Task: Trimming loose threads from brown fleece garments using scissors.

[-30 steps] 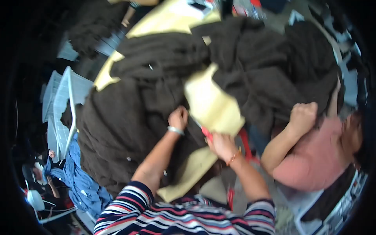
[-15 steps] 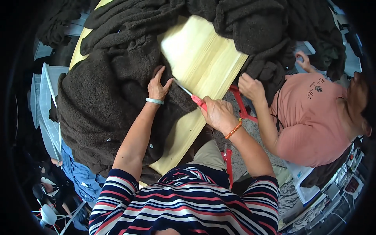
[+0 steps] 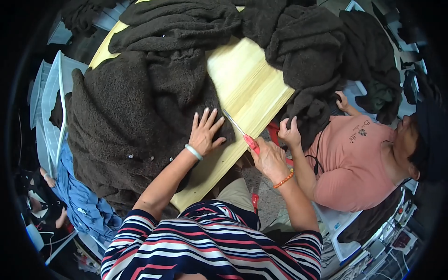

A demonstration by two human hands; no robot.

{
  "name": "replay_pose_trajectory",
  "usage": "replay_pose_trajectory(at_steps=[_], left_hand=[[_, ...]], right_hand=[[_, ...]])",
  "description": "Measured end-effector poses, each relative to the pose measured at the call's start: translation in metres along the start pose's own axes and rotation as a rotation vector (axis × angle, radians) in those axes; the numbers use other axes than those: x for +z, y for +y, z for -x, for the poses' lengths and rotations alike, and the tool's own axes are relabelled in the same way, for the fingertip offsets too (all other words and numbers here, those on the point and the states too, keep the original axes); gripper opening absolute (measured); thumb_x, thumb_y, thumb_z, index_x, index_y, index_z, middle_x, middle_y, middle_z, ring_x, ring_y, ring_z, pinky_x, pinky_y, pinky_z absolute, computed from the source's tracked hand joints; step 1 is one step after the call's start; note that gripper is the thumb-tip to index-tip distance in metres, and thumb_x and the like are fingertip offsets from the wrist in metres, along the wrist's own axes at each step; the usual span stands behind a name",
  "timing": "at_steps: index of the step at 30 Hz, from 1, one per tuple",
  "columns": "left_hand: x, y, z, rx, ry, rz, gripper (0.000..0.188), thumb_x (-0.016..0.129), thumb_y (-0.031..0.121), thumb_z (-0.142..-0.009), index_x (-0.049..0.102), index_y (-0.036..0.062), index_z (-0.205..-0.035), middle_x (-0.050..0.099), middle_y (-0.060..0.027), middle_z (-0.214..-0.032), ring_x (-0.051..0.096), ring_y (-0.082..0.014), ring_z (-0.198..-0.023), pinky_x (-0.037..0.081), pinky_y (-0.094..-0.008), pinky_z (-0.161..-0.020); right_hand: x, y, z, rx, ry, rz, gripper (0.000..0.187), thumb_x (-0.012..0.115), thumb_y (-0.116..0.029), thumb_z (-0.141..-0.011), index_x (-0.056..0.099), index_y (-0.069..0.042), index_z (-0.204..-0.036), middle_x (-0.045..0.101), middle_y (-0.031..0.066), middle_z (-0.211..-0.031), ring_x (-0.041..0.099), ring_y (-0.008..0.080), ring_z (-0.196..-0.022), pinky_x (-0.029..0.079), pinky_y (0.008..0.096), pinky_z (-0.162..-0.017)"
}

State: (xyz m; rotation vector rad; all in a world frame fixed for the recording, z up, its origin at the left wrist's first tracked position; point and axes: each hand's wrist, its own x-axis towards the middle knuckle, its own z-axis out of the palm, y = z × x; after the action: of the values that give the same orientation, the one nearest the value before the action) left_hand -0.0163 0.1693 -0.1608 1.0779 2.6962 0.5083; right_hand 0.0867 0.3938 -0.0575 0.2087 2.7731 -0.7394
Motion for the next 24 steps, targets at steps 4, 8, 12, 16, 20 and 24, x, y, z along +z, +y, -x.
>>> replay_pose_trajectory(at_steps=[4,8,12,16,20,24], left_hand=[[0.018,-0.007,0.01,-0.013,0.009,0.045,0.062,0.065,0.037,-0.086,0.046,0.0205,-0.143,0.029,-0.0156,-0.156,0.023,-0.038,-0.144,0.018,-0.0591,-0.115],[0.024,-0.013,0.007,0.007,-0.059,-0.065,0.057,0.062,0.031,-0.089,0.046,0.0239,-0.143,0.027,-0.0136,-0.157,0.024,-0.0373,-0.145,0.018,-0.0591,-0.115],[0.026,-0.007,0.006,0.005,-0.001,-0.004,0.049,0.059,0.028,-0.091,0.05,0.0233,-0.14,0.029,-0.0132,-0.156,0.025,-0.0377,-0.144,0.019,-0.0593,-0.114],[0.026,-0.007,0.007,0.009,-0.001,0.022,0.047,0.058,0.028,-0.092,0.052,0.023,-0.138,0.032,-0.0147,-0.154,0.028,-0.0379,-0.143,0.02,-0.0586,-0.114],[0.025,-0.009,0.01,0.005,0.021,0.027,0.045,0.058,0.028,-0.092,0.054,0.0231,-0.137,0.034,-0.0159,-0.153,0.028,-0.0382,-0.142,0.021,-0.0586,-0.114],[0.024,-0.009,0.009,0.003,-0.013,0.01,0.045,0.06,0.028,-0.091,0.055,0.0236,-0.136,0.033,-0.015,-0.153,0.027,-0.0383,-0.143,0.021,-0.0597,-0.113]], right_hand=[[-0.003,-0.011,0.023,0.052,-0.208,0.067,0.028,0.063,-0.032,-0.088,0.06,-0.006,-0.099,0.065,0.0232,-0.077,0.064,0.0429,-0.075,0.05,0.0532,-0.069],[0.001,-0.014,0.044,0.009,-0.281,0.134,0.031,0.063,-0.035,-0.087,0.062,-0.006,-0.095,0.066,0.0248,-0.077,0.066,0.0426,-0.075,0.051,0.0528,-0.07],[-0.007,-0.027,0.016,0.055,-0.102,0.086,0.03,0.063,-0.033,-0.087,0.062,-0.004,-0.094,0.066,0.025,-0.076,0.066,0.0431,-0.075,0.052,0.052,-0.07],[-0.004,-0.033,-0.009,0.019,-0.084,0.06,0.028,0.063,-0.03,-0.087,0.062,-0.002,-0.092,0.066,0.0243,-0.074,0.066,0.0432,-0.073,0.052,0.0518,-0.069],[0.003,-0.025,-0.002,0.036,-0.103,0.081,0.025,0.063,-0.027,-0.087,0.062,-0.002,-0.09,0.066,0.025,-0.074,0.066,0.0421,-0.072,0.052,0.0516,-0.067],[0.006,-0.031,-0.006,0.015,-0.104,0.072,0.027,0.061,-0.029,-0.089,0.062,-0.002,-0.089,0.066,0.0243,-0.074,0.067,0.0409,-0.073,0.052,0.0511,-0.066]])
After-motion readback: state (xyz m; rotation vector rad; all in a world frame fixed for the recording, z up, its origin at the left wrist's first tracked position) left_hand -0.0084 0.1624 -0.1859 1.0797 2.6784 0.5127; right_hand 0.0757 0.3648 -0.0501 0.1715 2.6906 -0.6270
